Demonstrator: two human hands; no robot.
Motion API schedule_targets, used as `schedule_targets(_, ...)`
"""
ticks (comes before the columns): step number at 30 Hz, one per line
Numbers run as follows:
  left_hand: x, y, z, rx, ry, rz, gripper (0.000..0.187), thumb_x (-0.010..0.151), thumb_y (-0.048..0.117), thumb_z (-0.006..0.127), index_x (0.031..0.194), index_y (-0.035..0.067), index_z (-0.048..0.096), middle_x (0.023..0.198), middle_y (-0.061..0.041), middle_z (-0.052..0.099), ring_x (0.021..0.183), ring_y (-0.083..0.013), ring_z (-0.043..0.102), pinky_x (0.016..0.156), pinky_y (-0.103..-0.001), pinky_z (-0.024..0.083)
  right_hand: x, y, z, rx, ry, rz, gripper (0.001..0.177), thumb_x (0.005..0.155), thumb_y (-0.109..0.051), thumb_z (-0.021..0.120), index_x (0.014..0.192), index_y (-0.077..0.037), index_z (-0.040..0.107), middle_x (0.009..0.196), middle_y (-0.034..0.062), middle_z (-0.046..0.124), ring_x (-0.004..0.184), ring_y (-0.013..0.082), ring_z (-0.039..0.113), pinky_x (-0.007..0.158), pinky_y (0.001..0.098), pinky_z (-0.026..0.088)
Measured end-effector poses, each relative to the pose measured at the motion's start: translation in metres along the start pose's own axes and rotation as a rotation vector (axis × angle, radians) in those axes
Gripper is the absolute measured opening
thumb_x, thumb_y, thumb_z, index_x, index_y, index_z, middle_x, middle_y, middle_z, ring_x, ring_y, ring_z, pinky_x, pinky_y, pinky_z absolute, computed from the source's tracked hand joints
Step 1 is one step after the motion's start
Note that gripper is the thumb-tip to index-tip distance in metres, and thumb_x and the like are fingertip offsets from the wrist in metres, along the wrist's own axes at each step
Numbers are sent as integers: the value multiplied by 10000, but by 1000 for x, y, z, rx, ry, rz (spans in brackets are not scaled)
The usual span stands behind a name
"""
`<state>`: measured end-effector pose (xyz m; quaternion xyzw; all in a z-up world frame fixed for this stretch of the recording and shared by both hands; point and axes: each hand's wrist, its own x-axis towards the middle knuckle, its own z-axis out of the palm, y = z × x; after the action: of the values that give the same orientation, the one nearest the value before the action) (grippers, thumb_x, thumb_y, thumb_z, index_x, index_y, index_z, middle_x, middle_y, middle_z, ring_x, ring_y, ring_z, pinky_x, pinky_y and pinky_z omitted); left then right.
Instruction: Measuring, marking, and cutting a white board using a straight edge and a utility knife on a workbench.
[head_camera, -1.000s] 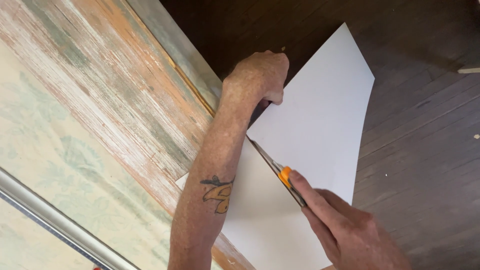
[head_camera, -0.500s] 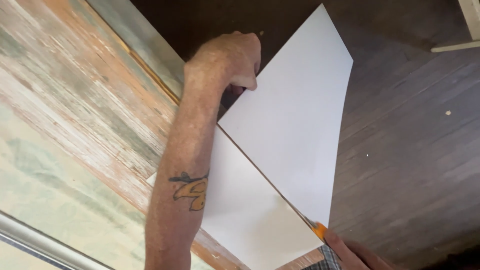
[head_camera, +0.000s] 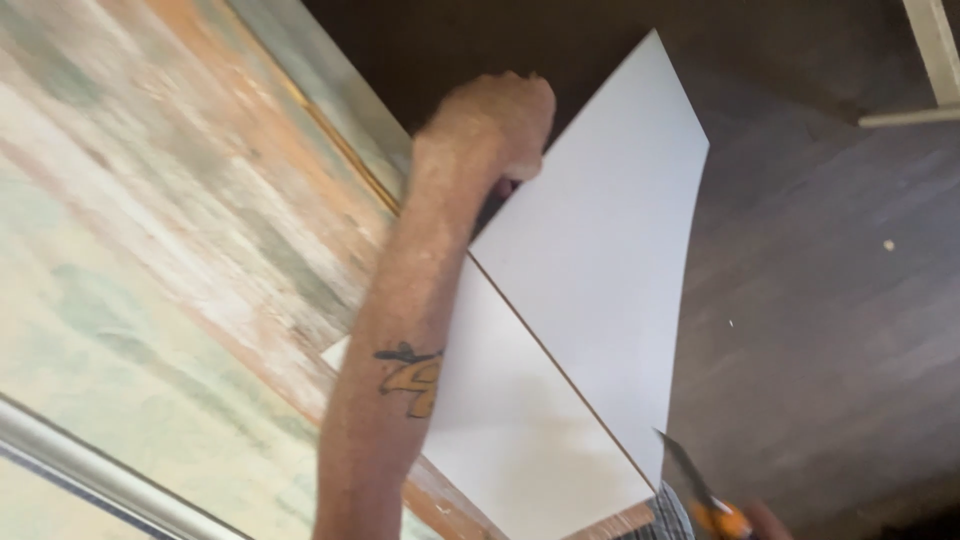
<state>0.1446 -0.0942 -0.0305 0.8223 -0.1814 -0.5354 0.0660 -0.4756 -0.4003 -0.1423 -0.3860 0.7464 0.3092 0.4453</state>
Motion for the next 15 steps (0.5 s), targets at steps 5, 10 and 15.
schedule_targets(5, 8, -5, 0, -17, 26, 50, 243, 894, -129, 501, 979, -36, 710, 730, -113, 763, 637, -201, 749, 729, -396, 642, -256, -74, 210, -691, 437, -1193, 642, 595, -407, 942, 1188, -382, 696, 693, -57, 749, 556, 116, 716, 647, 235, 571)
schedule_targets(10, -60, -30, 45, -185, 1271, 324, 391, 968, -25, 653, 1334, 55, 541, 1129, -87, 676, 1056, -302, 628, 1008, -464, 461, -293, -92, 215, -717, 291, -814, 560, 644, -333, 910, 1168, -391, 722, 716, -191, 867, 524, 74, 760, 761, 187, 580)
schedule_targets(15, -133, -19, 184, -89, 1354, 22, 503, 1026, 266, 550, 1450, 3, 483, 1549, -256, 435, 1456, -460, 440, 1227, -612, 363, -311, -112, 214, -787, 273, -596, 670, 632, -466, 897, 1253, -530, 653, 816, -52, 801, 775, 173, 765, 844, 260, 614)
